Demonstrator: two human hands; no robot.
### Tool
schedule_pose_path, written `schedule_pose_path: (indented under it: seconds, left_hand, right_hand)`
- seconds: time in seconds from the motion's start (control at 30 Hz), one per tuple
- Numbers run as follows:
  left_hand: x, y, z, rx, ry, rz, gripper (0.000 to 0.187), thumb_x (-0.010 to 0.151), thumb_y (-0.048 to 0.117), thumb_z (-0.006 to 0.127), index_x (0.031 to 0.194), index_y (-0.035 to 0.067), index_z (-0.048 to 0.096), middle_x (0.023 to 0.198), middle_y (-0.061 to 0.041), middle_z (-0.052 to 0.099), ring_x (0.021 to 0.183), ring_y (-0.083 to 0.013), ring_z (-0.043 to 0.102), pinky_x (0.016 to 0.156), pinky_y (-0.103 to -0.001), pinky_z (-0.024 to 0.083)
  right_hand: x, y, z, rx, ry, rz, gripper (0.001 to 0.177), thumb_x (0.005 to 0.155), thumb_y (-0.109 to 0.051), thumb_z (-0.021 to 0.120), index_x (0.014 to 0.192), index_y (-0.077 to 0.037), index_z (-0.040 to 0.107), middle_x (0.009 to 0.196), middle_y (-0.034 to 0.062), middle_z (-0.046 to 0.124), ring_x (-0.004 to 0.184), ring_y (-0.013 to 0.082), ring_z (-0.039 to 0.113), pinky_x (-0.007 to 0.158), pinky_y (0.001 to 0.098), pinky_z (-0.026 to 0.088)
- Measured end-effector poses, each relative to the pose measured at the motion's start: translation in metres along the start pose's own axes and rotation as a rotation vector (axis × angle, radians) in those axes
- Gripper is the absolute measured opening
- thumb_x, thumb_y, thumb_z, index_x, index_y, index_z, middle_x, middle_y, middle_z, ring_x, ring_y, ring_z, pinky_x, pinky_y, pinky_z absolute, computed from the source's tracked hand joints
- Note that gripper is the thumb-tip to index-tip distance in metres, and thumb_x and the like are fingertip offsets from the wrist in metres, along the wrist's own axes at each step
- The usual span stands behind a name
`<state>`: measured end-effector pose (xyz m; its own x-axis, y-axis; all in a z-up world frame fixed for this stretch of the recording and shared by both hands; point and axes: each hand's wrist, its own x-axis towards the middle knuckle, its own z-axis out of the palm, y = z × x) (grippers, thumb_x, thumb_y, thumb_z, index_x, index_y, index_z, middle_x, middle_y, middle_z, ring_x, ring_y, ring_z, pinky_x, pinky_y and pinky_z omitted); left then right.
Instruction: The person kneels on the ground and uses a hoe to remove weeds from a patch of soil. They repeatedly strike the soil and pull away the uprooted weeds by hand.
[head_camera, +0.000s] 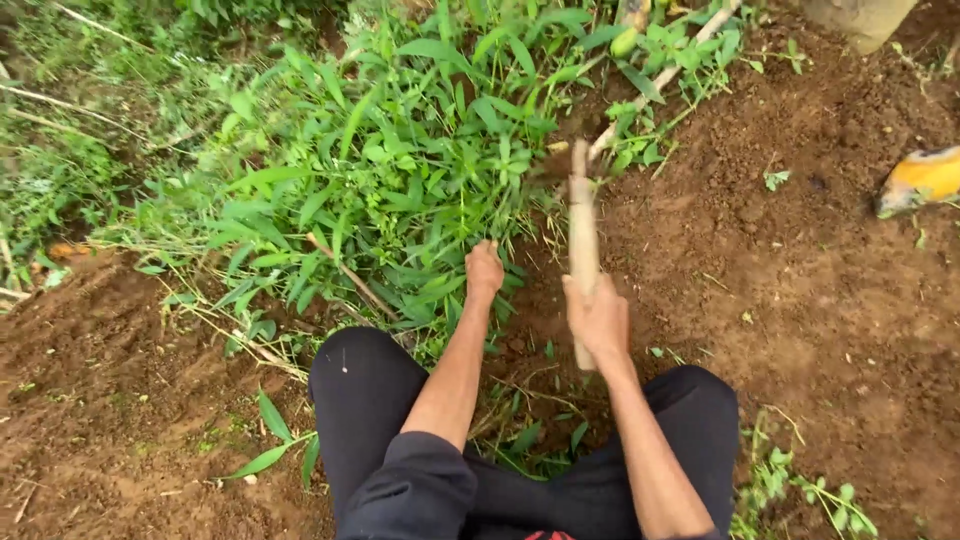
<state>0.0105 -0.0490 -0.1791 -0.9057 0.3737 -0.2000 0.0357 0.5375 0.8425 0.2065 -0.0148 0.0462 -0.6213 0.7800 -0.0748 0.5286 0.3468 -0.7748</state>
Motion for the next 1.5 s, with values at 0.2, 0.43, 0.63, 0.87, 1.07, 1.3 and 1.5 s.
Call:
schedule_pose_path:
  seconds: [0.2,0.43,0.63,0.87,1.07,1.3,1.5]
  left_hand:
    - [0.012,-0.010,0.002,0.078,-0.022,0.045,0.036,0.111,0.029,0.047,0.125,0.005,0.069,0.115,-0.022,0.075,0.102,-0.0389,0.074,0.084,-0.051,0.066]
    - [0.032,-0.039,0.011,0.280,-0.095,0.158,0.036,0.111,0.019,0.046,0.137,0.005,0.067,0.125,-0.016,0.072,0.108,-0.0349,0.073,0.090,-0.051,0.063]
    - [0.059,-0.071,0.032,-0.112,-0.098,-0.043,0.043,0.113,0.039,0.040,0.128,0.009,0.068,0.112,-0.017,0.074,0.100,-0.0349,0.072,0.087,-0.055,0.063]
    - [0.041,-0.053,0.016,-0.124,-0.115,-0.026,0.048,0.114,0.038,0.035,0.125,0.005,0.067,0.113,-0.023,0.072,0.104,-0.0443,0.070,0.090,-0.062,0.059]
    - [0.044,-0.059,0.025,-0.093,-0.108,-0.043,0.047,0.114,0.039,0.036,0.120,0.007,0.069,0.109,-0.020,0.074,0.102,-0.0402,0.072,0.090,-0.058,0.060]
    - [0.033,-0.043,0.024,0.069,-0.070,0.008,0.041,0.114,0.030,0.037,0.123,0.005,0.068,0.123,-0.020,0.072,0.111,-0.0408,0.070,0.103,-0.056,0.055]
    - [0.025,-0.031,0.015,0.080,-0.109,0.044,0.043,0.115,0.020,0.031,0.143,-0.001,0.057,0.148,-0.021,0.058,0.135,-0.0409,0.056,0.122,-0.059,0.041]
  right_hand:
    - [0.035,0.005,-0.021,0.617,0.229,-0.177,0.022,0.114,-0.019,0.040,0.121,-0.002,0.053,0.066,0.0060,0.061,0.053,0.0144,0.062,0.056,0.0262,0.057]
    - [0.030,0.011,0.082,0.641,0.156,0.129,0.018,0.100,-0.011,0.055,0.088,0.002,0.058,0.050,0.0127,0.055,0.041,0.0239,0.060,0.041,0.0348,0.050]
    - [0.047,0.035,0.086,0.613,-0.141,0.353,0.042,0.105,-0.039,0.056,0.113,0.002,0.060,0.066,0.0094,0.062,0.055,0.0192,0.065,0.050,0.0346,0.060]
    - [0.041,0.034,0.074,0.533,-0.104,0.356,0.043,0.098,-0.037,0.064,0.106,0.005,0.063,0.063,0.0180,0.065,0.049,0.0238,0.065,0.045,0.0387,0.061]
    - [0.056,0.045,0.082,0.437,-0.070,0.335,0.041,0.096,-0.039,0.065,0.101,0.002,0.065,0.061,0.0171,0.066,0.047,0.0236,0.067,0.044,0.0386,0.062]
    - [0.066,0.015,0.041,0.363,0.008,0.238,0.034,0.107,-0.034,0.054,0.109,0.000,0.061,0.066,0.0114,0.063,0.052,0.0189,0.064,0.047,0.0300,0.059]
    - [0.050,-0.043,0.001,0.731,0.313,0.046,0.031,0.111,-0.034,0.044,0.110,-0.005,0.054,0.066,0.0035,0.058,0.054,0.0138,0.063,0.049,0.0243,0.059]
